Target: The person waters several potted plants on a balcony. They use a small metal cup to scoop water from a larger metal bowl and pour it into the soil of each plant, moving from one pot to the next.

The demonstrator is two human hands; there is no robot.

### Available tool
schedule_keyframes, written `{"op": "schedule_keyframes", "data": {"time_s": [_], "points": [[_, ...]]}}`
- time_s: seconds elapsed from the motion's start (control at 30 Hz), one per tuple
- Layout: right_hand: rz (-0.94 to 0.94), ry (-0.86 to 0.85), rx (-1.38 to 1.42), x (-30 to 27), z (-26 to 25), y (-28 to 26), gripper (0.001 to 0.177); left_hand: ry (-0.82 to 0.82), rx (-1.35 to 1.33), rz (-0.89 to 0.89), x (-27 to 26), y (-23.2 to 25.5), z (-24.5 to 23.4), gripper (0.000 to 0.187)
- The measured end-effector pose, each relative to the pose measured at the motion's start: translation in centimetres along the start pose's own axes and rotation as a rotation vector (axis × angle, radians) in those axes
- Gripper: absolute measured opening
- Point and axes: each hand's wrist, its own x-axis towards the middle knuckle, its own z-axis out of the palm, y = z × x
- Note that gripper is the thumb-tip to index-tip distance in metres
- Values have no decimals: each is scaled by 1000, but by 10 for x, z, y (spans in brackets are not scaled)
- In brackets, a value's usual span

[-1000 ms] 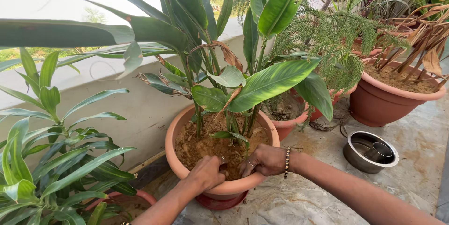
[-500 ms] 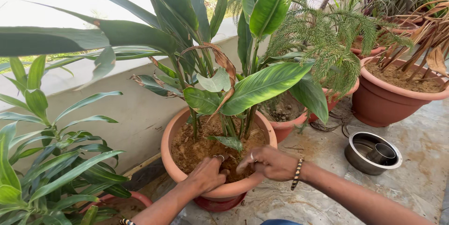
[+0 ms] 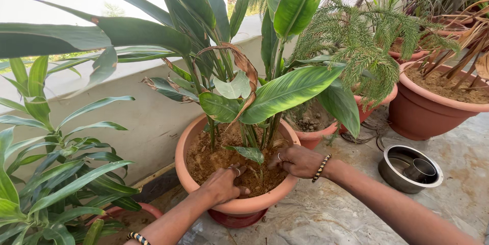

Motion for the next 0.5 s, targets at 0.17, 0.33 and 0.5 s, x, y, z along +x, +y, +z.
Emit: {"op": "schedule_keyframes", "data": {"time_s": [0.17, 0.33, 0.5], "points": [[129, -151, 21, 12, 12, 5, 34, -58, 67, -133, 3, -5, -4, 57], [113, 16, -171, 31, 21, 28, 43, 19, 35, -162, 5, -1, -9, 41], [30, -30, -133, 25, 28, 31, 55, 40, 64, -67, 11, -13, 1, 50]]}}
